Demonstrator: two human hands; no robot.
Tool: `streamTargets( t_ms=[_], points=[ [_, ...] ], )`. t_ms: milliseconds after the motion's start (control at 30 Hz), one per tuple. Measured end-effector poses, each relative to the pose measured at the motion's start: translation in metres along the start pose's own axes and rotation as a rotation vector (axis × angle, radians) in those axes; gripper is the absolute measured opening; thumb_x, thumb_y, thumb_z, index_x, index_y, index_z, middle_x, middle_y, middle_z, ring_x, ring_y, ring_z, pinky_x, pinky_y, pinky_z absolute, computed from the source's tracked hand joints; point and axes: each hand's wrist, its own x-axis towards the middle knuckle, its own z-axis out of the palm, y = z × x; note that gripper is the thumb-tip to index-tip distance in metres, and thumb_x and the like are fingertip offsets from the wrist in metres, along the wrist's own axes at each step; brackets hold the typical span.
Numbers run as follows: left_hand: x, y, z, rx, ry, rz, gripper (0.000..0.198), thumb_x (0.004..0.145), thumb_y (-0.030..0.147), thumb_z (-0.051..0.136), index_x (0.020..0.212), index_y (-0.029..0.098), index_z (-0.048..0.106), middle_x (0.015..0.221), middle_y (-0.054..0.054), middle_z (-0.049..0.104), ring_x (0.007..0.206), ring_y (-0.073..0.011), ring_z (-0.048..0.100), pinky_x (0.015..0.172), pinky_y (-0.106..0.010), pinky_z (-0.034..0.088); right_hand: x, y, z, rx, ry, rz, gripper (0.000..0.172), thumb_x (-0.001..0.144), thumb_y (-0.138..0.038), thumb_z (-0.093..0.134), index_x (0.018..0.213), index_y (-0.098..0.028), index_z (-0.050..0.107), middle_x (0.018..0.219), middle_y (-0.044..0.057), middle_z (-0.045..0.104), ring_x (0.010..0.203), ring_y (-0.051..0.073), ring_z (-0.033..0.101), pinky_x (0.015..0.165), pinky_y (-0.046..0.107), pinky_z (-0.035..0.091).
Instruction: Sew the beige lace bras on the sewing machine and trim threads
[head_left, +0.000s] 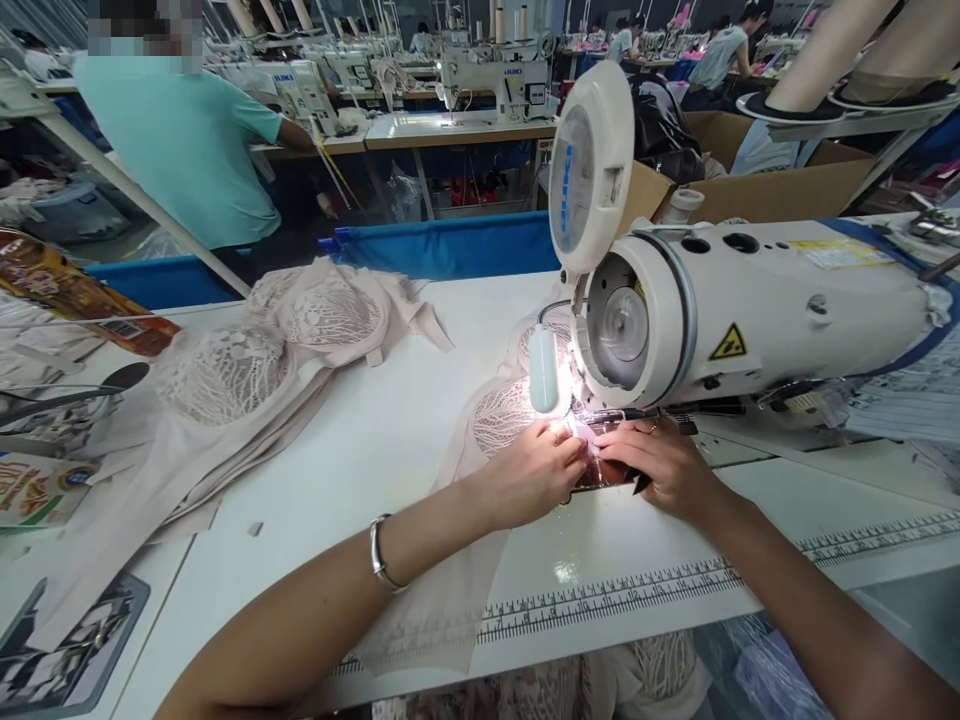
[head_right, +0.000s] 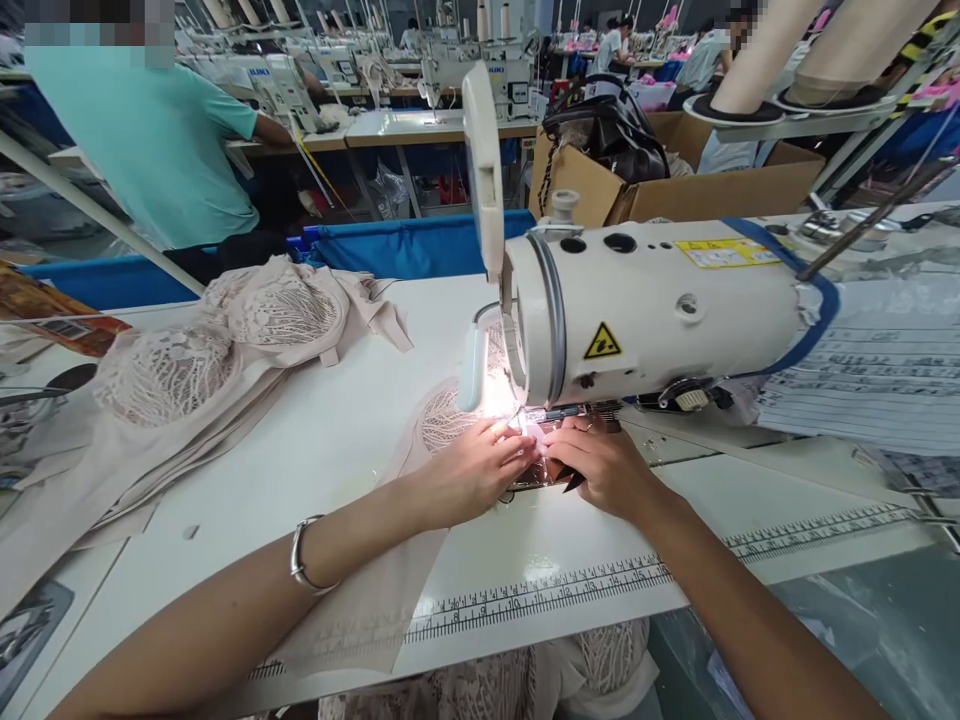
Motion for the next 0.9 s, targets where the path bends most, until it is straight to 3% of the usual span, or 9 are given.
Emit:
streamTargets(
  t_ms=[133, 467, 800, 900],
  points=[
    [-0.001, -0.001, 0.001, -0.006, 0.019, -0.046, 0.023, 0.097, 0.009, 0.045, 0.108, 0.011, 0.065, 0.107, -0.011, 0.065, 0.095, -0.0233, 0.059, 0.085, -0.038, 0.046, 0.002, -0.001, -0.002, 0.010, 0.007, 0.011, 0.031, 0.085, 0.003, 0.050, 0.094, -0.021, 0.067, 0.099, 0.004, 0.077, 0.087, 0.020, 0.068, 0.073, 0.032, 0.054],
    [0.000, -0.017, 0.000, 0.022, 0.021, -0.110, 0.029, 0.100, 0.008, 0.039, 0.116, 0.013, 0.062, 0.102, -0.011, 0.069, 0.094, -0.0224, 0.062, 0.078, -0.037, 0.045, -0.005, 0.005, 0.001, -0.026, -0.073, 0.071, 0.064, 0.063, 0.010, 0.038, 0.111, -0.023, 0.067, 0.117, 0.002, 0.075, 0.107, 0.019, 0.070, 0.091, 0.033, 0.058],
    [-0.003, -0.032, 0.003, -0.048, 0.026, -0.154, 0.033, 0.101, 0.005, 0.037, 0.120, 0.018, 0.060, 0.121, -0.007, 0.068, 0.109, -0.0210, 0.062, 0.107, -0.046, 0.036, -0.010, 0.006, 0.003, -0.073, -0.054, 0.077, 0.066, 0.064, 0.007, 0.037, 0.115, -0.024, 0.064, 0.115, 0.001, 0.075, 0.106, 0.020, 0.071, 0.086, 0.032, 0.059],
    [0.000, -0.032, 0.008, -0.052, -0.058, -0.301, 0.028, 0.101, 0.011, 0.043, 0.120, 0.021, 0.061, 0.121, -0.007, 0.067, 0.110, -0.0226, 0.061, 0.104, -0.042, 0.040, -0.009, 0.006, 0.002, -0.032, -0.055, 0.068, 0.063, 0.067, 0.006, 0.037, 0.115, -0.025, 0.064, 0.117, 0.002, 0.074, 0.106, 0.020, 0.070, 0.088, 0.033, 0.059]
  ],
)
